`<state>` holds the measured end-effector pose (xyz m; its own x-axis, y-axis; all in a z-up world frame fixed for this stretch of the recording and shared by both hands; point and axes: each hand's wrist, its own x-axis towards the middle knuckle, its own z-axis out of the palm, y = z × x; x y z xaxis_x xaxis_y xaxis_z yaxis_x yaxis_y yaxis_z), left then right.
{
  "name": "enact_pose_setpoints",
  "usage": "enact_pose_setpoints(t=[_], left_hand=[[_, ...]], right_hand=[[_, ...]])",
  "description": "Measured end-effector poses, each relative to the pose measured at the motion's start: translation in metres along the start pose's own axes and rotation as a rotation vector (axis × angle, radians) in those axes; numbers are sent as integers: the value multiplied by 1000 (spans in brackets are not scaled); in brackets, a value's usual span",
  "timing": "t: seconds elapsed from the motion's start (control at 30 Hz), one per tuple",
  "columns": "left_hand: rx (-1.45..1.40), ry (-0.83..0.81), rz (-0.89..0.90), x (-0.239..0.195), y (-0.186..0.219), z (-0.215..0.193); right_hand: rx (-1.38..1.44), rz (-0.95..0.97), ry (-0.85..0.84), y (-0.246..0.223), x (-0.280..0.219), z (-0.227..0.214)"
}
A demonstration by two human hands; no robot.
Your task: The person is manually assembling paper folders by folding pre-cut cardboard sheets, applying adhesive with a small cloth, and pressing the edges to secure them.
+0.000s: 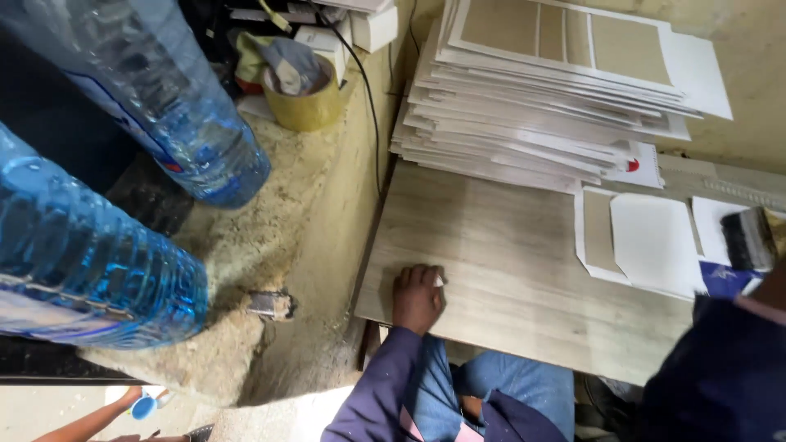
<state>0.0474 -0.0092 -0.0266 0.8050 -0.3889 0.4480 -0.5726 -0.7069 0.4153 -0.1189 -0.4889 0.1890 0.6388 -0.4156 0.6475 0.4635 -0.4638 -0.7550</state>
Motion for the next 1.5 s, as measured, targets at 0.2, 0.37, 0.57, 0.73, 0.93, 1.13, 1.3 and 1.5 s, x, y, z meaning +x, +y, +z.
enact_pose_setpoints(t=[0.2, 0.37, 0.57, 0.73, 0.93, 1.13, 1.3, 1.5], left_hand=[[-45, -33, 17, 0, 5, -9], [-30, -40, 13, 2, 6, -19], [-28, 15, 1, -10, -4, 11], [-26, -9, 69, -7, 2, -9], [-158, 43, -8, 9, 0, 9], [-277, 229, 21, 106, 47, -14], [-74, 84, -186, 161, 97, -29], [-409, -761, -247, 31, 134, -34]], right_hand=[[-164, -305, -296, 24, 69, 244], [-282, -574, -499, 28, 25, 397], [-390, -372, -500, 23, -166, 362], [-501, -169, -258, 72, -166, 175], [-1012, -19, 3, 184, -91, -44], [-1283, 691, -198, 229, -24, -59], [-1205, 801, -231, 230, -36, -55], [-1163, 681, -302, 175, -102, -33]])
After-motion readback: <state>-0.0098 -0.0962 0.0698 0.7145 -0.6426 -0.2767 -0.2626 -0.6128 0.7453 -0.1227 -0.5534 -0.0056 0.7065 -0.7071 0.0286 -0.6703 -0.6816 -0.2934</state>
